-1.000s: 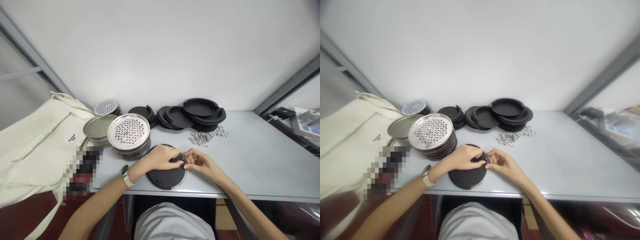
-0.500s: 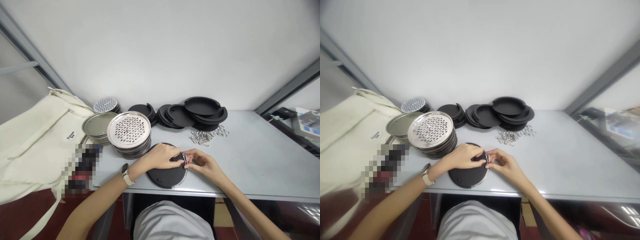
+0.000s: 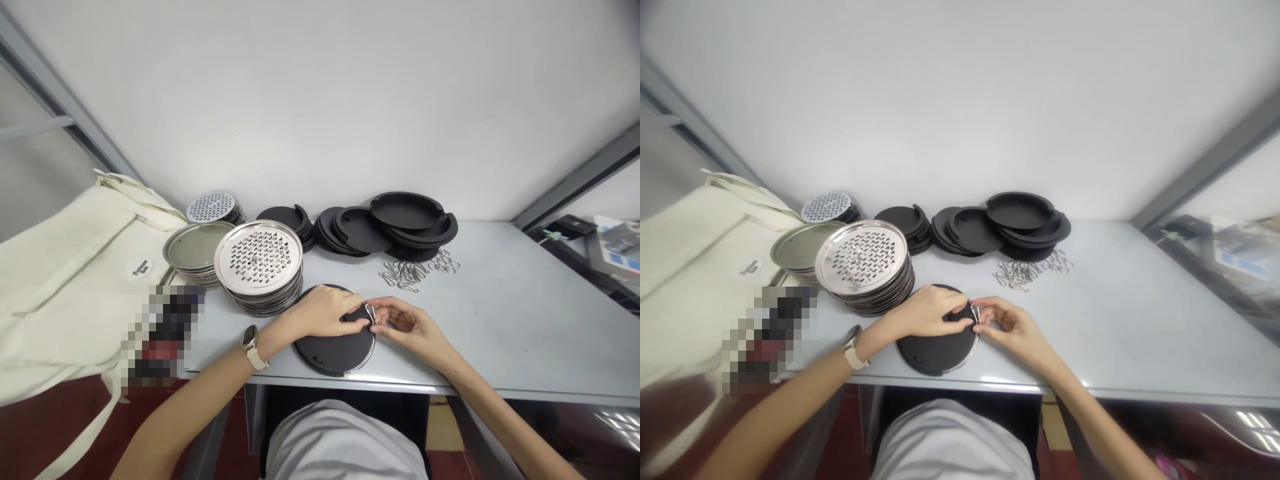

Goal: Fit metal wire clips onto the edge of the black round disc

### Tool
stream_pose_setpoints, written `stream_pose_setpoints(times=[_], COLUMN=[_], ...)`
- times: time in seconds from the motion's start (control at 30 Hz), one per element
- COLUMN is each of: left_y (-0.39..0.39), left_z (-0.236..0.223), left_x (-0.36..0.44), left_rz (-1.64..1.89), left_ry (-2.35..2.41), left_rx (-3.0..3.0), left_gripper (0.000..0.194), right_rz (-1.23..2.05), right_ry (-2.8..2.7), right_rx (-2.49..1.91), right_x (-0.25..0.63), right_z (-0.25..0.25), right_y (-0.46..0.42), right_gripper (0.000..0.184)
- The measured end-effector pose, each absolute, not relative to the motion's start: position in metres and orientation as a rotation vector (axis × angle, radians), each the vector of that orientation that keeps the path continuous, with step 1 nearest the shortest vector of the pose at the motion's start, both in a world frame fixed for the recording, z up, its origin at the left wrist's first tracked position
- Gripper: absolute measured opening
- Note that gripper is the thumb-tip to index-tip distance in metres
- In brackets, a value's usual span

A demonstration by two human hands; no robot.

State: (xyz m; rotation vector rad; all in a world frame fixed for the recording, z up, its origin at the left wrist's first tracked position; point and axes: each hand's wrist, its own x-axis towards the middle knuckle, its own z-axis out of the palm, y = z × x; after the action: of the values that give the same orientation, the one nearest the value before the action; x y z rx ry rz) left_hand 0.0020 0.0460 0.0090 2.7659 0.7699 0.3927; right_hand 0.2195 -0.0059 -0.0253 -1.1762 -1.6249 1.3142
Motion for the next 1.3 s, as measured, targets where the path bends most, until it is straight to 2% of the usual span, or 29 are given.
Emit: stream_pose_setpoints(times=[0.9,1.3], left_y=[0.049,0.049], left_z=[0.006,0.006], left_x=[0.000,0.002], left_rz=[0.341,0.326], left_ry=[0.715,0.719], left_rx=[2.782,2.802], left_gripper=[0.022,0.022], right_rz=[1.461,1.623], right_ry=[-1.632,-1.613], right_rx=[-1.193,-1.136], right_x=[0.226,0.226], right_z=[-0.022,-0.016], right_y=[0.006,0.017], right_gripper=[0.043,0.031])
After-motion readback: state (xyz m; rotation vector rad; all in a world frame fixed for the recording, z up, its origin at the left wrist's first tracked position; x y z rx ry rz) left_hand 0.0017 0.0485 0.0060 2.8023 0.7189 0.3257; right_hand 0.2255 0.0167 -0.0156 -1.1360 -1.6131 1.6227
